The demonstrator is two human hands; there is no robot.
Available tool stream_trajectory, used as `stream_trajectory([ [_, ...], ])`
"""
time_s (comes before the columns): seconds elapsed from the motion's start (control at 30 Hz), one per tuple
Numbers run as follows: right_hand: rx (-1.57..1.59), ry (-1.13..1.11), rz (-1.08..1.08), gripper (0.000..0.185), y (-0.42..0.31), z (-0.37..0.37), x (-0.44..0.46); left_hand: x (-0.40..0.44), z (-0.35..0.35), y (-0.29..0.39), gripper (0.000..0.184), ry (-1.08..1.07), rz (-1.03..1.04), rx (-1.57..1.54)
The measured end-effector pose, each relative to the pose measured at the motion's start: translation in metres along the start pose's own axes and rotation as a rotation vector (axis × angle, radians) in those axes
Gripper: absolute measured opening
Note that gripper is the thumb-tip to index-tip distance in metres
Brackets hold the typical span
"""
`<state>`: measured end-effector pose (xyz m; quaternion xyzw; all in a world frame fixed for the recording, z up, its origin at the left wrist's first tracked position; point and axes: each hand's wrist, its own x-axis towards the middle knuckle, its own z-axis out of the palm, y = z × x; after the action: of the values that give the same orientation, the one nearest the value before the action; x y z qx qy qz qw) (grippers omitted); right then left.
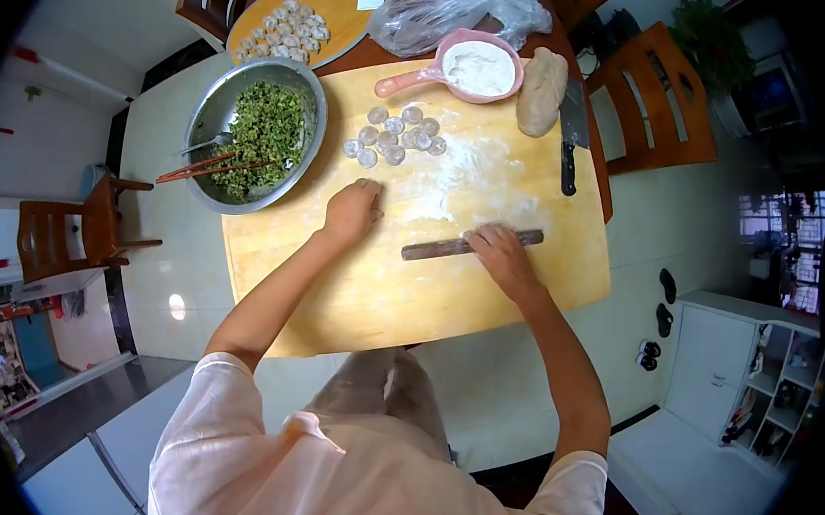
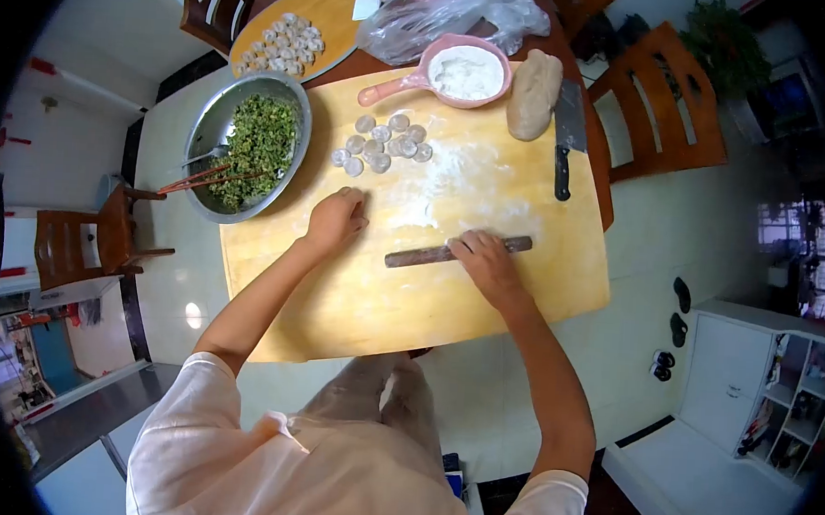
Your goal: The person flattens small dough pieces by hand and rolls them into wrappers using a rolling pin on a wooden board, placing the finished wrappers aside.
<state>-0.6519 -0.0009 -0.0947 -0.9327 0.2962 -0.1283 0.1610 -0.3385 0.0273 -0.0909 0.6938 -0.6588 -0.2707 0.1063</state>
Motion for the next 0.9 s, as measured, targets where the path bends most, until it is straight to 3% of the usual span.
stream_trajectory([
  [0.1,0.013,-0.016,-0.021,0.026,0.007,0.01,0.007,-0.011,0.01,-0.011,0.02,0.196,0.154,-0.205],
  [0.2,0.002,0.063,-0.005,0.025,0.015,0.013,0.02,-0.019,0.013,-0.013,0.02,0.099,0.1,-0.162],
  [0.3,0.003,0.053,0.178,0.027,0.02,-0.002,0.032,-0.014,0.016,-0.016,0.017,0.002,0.029,-0.145],
  [0.43,0.005,0.002,0.15,0.03,0.035,-0.005,0.028,-0.017,0.013,-0.021,0.015,-0.005,-0.007,-0.192],
  [0.57,0.011,-0.002,0.095,0.031,0.034,-0.015,0.012,-0.017,0.002,-0.019,0.014,0.296,-0.217,-0.582],
  [0.67,0.066,-0.037,-0.005,0.032,0.029,-0.01,0.011,0.002,0.024,-0.008,0.015,0.311,-0.276,-0.819],
  [0.7,0.088,-0.051,-0.068,0.032,0.029,-0.006,0.012,0.01,0.046,0.0,0.022,0.316,-0.207,-0.99],
  [0.73,0.077,-0.075,-0.079,0.032,0.029,-0.003,0.013,0.013,0.054,0.013,0.019,0.187,-0.218,-0.913],
  [0.8,0.058,-0.12,-0.091,0.031,0.029,0.005,0.01,0.016,0.074,0.046,0.014,0.159,-0.237,-0.998],
  [0.9,0.071,-0.132,-0.11,0.04,0.037,0.017,0.002,0.011,0.087,0.082,0.013,0.126,-0.261,-0.756],
])
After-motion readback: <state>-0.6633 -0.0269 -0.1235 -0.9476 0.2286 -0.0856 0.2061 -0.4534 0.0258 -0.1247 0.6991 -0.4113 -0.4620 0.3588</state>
